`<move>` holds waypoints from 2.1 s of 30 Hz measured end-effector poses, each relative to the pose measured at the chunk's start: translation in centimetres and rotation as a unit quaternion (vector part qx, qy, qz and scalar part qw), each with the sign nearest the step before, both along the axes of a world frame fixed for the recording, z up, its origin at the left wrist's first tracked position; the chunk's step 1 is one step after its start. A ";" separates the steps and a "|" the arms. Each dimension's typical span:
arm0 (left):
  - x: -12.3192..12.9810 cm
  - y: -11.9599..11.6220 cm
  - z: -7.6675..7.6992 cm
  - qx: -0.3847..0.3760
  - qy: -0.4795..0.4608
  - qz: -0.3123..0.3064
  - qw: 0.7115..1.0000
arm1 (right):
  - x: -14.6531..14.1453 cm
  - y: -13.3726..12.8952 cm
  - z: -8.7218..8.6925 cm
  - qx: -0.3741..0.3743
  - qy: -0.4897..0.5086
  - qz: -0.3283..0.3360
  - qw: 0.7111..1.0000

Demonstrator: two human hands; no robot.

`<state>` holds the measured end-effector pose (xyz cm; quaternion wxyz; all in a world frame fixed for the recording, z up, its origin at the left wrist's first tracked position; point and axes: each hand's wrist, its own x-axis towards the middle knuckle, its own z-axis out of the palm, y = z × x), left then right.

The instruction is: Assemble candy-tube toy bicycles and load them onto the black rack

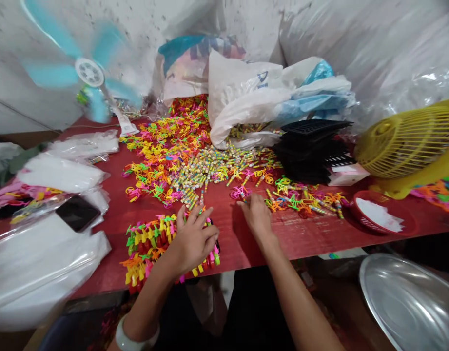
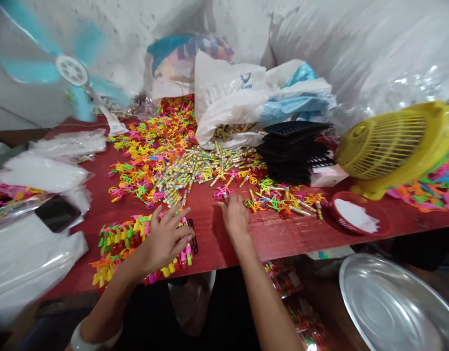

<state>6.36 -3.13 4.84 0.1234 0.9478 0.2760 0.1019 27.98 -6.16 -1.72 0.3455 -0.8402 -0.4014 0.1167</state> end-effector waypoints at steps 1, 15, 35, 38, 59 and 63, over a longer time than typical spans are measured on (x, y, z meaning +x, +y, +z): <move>-0.2 -0.1 0.1 -0.006 0.000 -0.007 1.000 | 0.8 0.5 0.1 -0.012 0.008 -0.024 1.000; 1.7 1.5 -0.1 -0.042 0.034 0.042 0.998 | -7.3 -3.7 -2.6 0.117 0.460 0.147 0.868; 1.6 1.5 -0.8 -0.031 -0.021 0.018 0.999 | -8.7 -3.7 -2.3 0.095 0.057 0.231 0.967; 1.8 1.4 -0.9 -0.013 -0.023 0.036 0.999 | -9.0 -3.0 -1.6 0.062 0.056 0.233 0.969; 2.8 2.4 -0.5 -0.003 0.033 0.109 0.993 | 9.5 -8.7 -4.1 -0.007 -0.287 -0.056 0.956; 2.8 2.7 -0.2 -0.016 0.047 0.112 0.993 | 5.7 -6.5 -4.8 0.088 -0.270 -0.001 0.959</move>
